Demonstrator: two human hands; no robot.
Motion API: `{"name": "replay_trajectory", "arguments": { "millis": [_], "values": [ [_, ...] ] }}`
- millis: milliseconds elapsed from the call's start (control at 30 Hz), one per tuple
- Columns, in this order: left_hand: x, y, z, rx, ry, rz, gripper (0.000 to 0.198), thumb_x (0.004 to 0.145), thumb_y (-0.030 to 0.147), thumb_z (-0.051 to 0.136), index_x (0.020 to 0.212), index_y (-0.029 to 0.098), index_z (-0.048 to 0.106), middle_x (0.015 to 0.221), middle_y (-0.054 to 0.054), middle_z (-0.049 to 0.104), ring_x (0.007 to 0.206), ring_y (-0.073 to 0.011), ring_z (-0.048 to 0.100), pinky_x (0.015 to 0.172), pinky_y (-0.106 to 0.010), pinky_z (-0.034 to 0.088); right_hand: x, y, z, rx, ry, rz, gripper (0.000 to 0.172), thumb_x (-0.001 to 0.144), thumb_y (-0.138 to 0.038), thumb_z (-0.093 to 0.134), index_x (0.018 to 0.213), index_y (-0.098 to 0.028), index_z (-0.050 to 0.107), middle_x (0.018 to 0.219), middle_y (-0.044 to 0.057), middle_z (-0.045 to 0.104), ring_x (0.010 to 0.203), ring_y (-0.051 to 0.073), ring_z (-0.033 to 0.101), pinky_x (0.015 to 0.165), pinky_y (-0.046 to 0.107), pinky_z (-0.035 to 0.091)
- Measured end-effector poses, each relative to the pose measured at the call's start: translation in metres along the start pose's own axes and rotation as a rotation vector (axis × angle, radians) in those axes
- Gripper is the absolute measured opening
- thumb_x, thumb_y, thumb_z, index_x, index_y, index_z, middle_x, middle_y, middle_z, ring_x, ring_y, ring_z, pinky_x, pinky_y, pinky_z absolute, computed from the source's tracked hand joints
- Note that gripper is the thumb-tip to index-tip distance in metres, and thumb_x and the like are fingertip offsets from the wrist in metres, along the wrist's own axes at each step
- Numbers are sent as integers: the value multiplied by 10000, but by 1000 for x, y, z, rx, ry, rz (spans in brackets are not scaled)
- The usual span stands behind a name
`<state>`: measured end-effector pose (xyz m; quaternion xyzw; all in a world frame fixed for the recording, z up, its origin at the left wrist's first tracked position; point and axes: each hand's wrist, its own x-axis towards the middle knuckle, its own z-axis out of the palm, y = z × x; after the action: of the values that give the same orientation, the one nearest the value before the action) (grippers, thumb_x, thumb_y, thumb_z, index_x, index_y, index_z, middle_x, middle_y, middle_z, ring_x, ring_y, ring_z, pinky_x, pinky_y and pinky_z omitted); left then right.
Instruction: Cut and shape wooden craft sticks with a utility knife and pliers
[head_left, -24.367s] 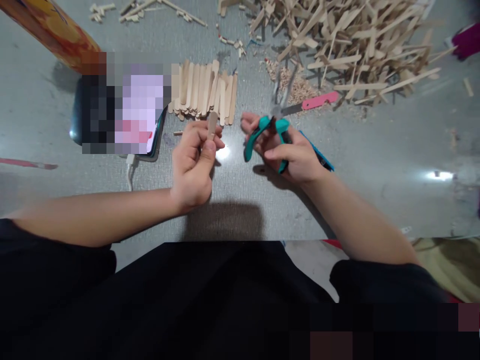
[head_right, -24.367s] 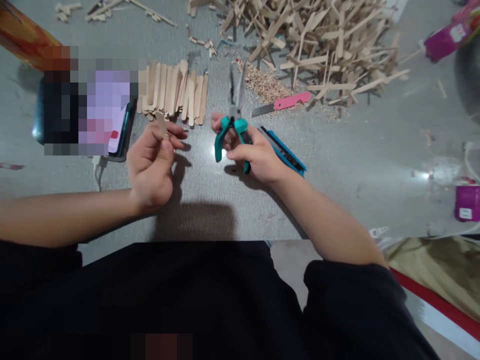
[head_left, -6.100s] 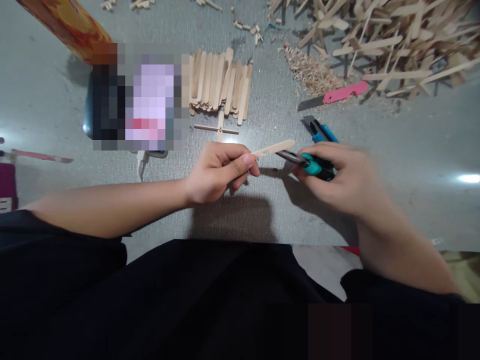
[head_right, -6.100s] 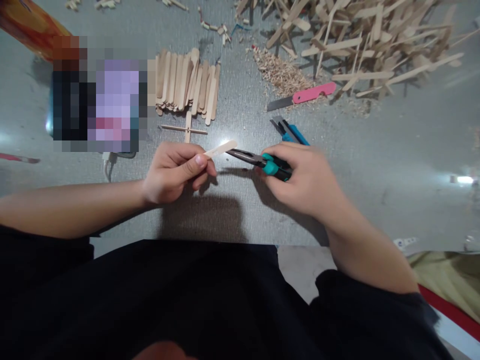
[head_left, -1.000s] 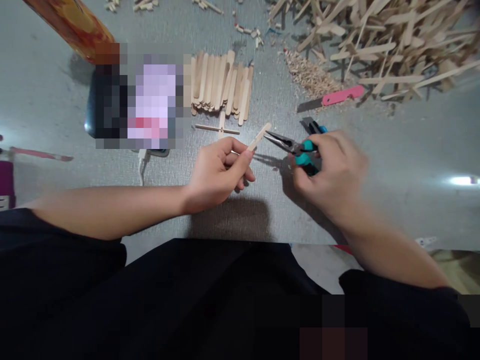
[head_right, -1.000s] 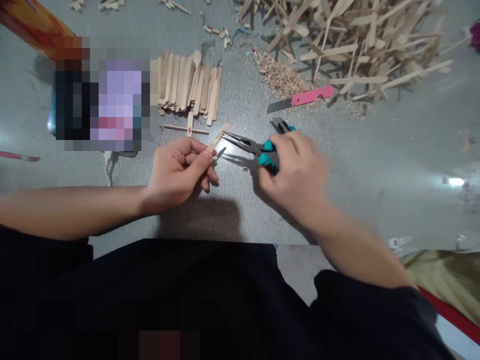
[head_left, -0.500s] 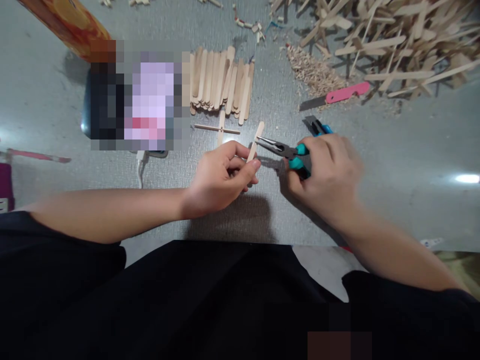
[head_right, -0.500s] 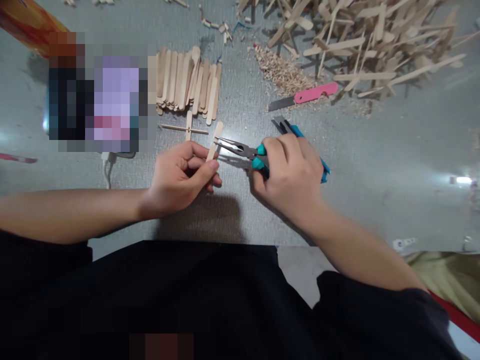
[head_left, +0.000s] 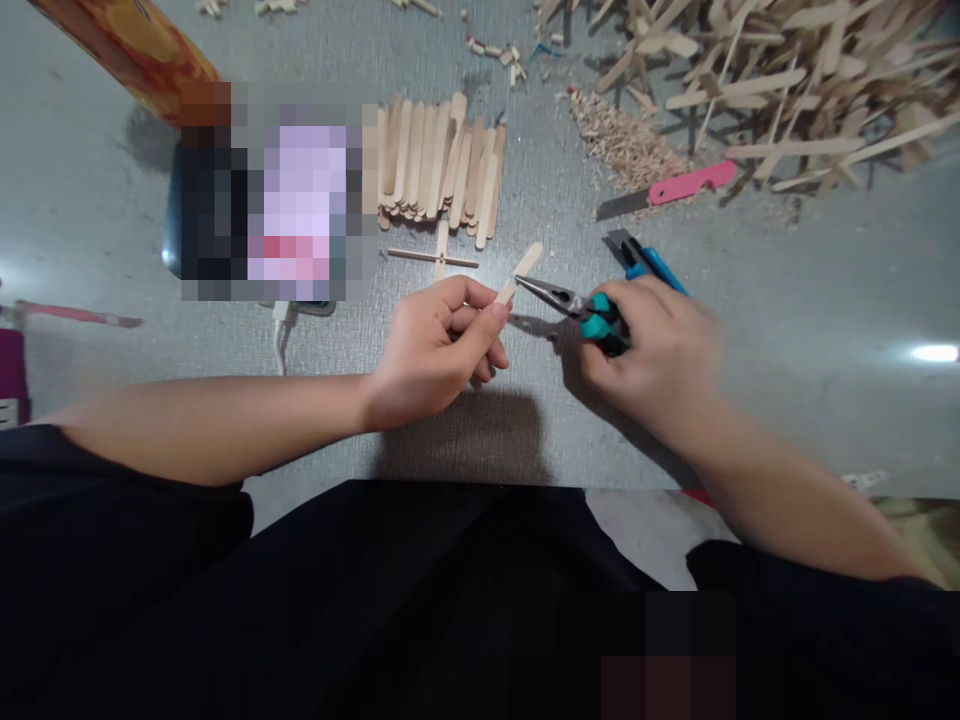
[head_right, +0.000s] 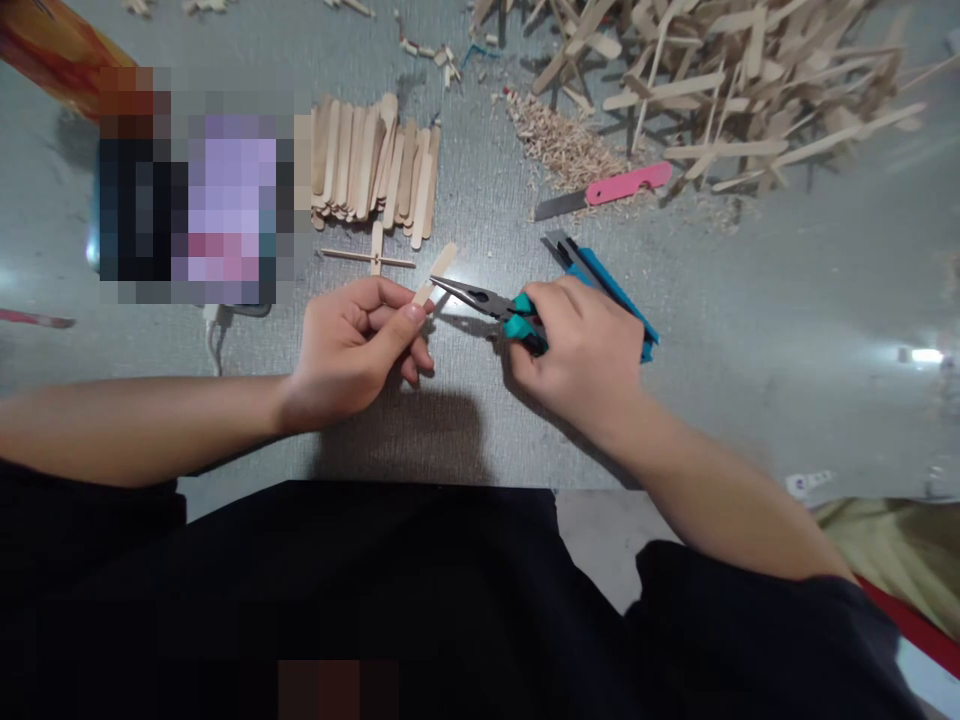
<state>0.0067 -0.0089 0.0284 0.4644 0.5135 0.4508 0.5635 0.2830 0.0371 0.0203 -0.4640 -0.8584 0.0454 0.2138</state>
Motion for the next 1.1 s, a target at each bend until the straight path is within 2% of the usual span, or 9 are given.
{"name": "replay_trajectory", "arguments": {
  "millis": [100, 167, 367, 500, 567, 700, 833, 1000, 1100],
  "values": [
    [2, 1, -2, -16, 8, -21, 413, 1142, 580, 916, 1020, 233, 728, 694, -15, 826, 498, -142, 734, 491, -252, 589, 5, -1, -3, 221, -35, 10, 76, 1010, -351, 766, 1062, -313, 725, 901, 67, 792, 780, 310, 742, 717, 487, 577],
    [2, 0, -2, -25, 10, -20, 417, 1142, 585, 917, 1018, 235, 727, 685, -12, 823, 488, -137, 723, 486, -248, 587, 8, -2, -5, 227, -24, 48, 23, 1054, -334, 751, 1072, -335, 737, 922, 77, 792, 811, 326, 742, 761, 528, 602],
    [1, 0, 0, -14, 20, -22, 417, 1138, 578, 927, 1025, 236, 717, 707, -18, 841, 516, -150, 757, 509, -259, 622, 8, 5, 3, 58, 80, -22, 166, 1045, -392, 745, 1173, -289, 724, 1048, 115, 817, 927, 366, 780, 790, 536, 585],
    [1, -1, 2, -43, 16, -36, 410, 1129, 562, 935, 1029, 241, 701, 718, -15, 848, 520, -151, 763, 508, -258, 621, 5, 2, 1, 11, -12, 11, 189, 1064, -318, 748, 1251, -305, 723, 1176, 164, 858, 1050, 405, 791, 901, 583, 634],
    [1, -1, 2, -49, 13, -43, 419, 1120, 569, 943, 1028, 244, 695, 721, -15, 851, 521, -152, 763, 504, -259, 619, 4, 0, -1, -47, 0, 6, 222, 1047, -306, 746, 1268, -313, 719, 1192, 166, 857, 1074, 424, 784, 910, 604, 639],
    [0, 0, 3, -49, 15, -42, 447, 1107, 590, 956, 1015, 248, 683, 719, -19, 853, 526, -155, 767, 506, -259, 626, 3, -1, -3, -154, 63, -44, 309, 996, -305, 748, 1304, -293, 726, 1185, 172, 834, 1057, 435, 771, 870, 611, 621],
    [1, 0, 2, -42, -4, -22, 427, 1117, 554, 945, 996, 248, 673, 719, -19, 853, 533, -153, 774, 511, -251, 624, 2, 2, -2, -204, 55, -49, 430, 928, -249, 755, 1356, -293, 749, 1190, 172, 823, 1058, 418, 759, 869, 589, 603],
    [1, 2, 1, -46, -17, -24, 419, 1120, 489, 946, 948, 243, 653, 691, -12, 833, 504, -123, 731, 499, -217, 595, 2, 2, 0, -244, 129, -121, 406, 946, -289, 709, 1344, -229, 766, 1090, 149, 796, 943, 386, 768, 783, 516, 548],
    [1, 2, 1, -48, -19, -29, 420, 1119, 489, 948, 945, 241, 657, 692, -16, 833, 504, -121, 724, 501, -216, 593, 0, 1, -2, -237, 92, -98, 398, 967, -287, 710, 1357, -236, 764, 1073, 137, 803, 928, 375, 775, 774, 493, 537]
  ]
}}
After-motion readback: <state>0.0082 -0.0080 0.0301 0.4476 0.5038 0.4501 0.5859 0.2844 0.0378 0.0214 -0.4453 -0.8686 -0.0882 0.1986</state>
